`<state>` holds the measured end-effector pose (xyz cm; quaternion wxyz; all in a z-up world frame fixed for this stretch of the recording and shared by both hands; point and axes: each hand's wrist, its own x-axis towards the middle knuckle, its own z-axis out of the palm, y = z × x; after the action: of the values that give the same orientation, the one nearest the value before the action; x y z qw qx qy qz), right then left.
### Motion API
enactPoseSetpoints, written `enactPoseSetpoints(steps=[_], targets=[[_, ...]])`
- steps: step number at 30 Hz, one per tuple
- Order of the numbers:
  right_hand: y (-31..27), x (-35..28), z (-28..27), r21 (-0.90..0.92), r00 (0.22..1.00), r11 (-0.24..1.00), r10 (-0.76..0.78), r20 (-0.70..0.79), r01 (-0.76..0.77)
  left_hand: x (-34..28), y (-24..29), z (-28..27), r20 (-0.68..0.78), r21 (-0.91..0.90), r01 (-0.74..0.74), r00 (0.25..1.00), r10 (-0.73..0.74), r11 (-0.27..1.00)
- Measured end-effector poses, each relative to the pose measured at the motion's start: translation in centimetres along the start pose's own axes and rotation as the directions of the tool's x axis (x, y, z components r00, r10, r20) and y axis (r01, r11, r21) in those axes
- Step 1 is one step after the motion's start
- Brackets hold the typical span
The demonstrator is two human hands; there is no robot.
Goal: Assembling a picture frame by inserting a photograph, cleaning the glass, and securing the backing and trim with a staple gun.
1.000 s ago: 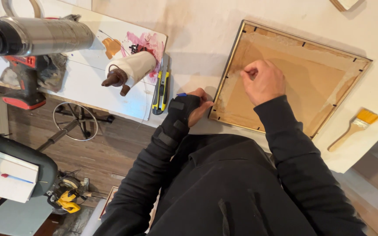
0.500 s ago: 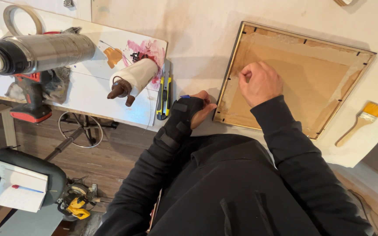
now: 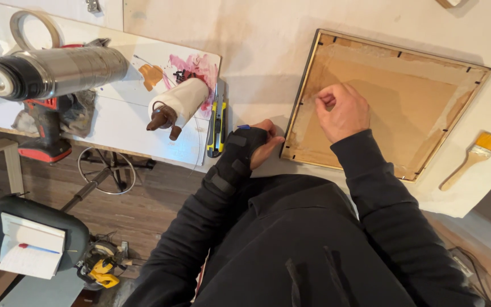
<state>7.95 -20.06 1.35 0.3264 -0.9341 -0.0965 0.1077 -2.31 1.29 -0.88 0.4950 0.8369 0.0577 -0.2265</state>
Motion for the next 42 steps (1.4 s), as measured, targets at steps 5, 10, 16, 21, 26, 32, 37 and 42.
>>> enactPoseSetpoints(steps=[5,10,16,21,26,32,37,42], targets=[[0.4,0.0,0.0,0.013,0.999,0.999,0.038,0.035,-0.038,-0.1,0.1,-0.1,0.003,0.015,0.009,1.0,-0.009,1.0],[-0.1,0.4,-0.6,0.011,0.998,0.999,0.031,0.061,-0.032,0.1,0.4,-0.4,0.0,0.014,-0.001,1.0,0.001,1.0],[0.7,0.6,-0.7,-0.133,0.996,0.991,0.007,0.085,0.004,0.1,-0.2,0.0,0.031,0.027,-0.003,1.0,0.002,1.0],[0.1,0.5,-0.6,-0.28,0.986,0.946,-0.164,0.031,0.166,-0.1,0.4,-0.6,0.02,0.005,-0.01,1.0,0.01,1.0],[0.1,0.3,0.4,-0.476,0.957,0.834,-0.285,0.061,0.279,-0.2,0.4,-0.6,0.016,-0.009,-0.01,1.0,0.011,1.0],[-0.3,1.2,1.7,-0.58,0.961,0.769,-0.255,0.108,0.269,0.0,-0.4,0.2,0.006,0.004,-0.028,1.0,0.028,1.0],[0.5,2.1,2.5,-0.614,0.973,0.759,-0.119,0.198,0.217,-0.1,-0.3,0.2,-0.019,0.027,-0.051,0.999,0.051,0.998],[0.5,1.9,1.9,-0.607,0.975,0.767,-0.113,0.19,0.207,-0.1,-0.2,-0.1,-0.028,0.036,-0.062,0.998,0.063,0.997]])
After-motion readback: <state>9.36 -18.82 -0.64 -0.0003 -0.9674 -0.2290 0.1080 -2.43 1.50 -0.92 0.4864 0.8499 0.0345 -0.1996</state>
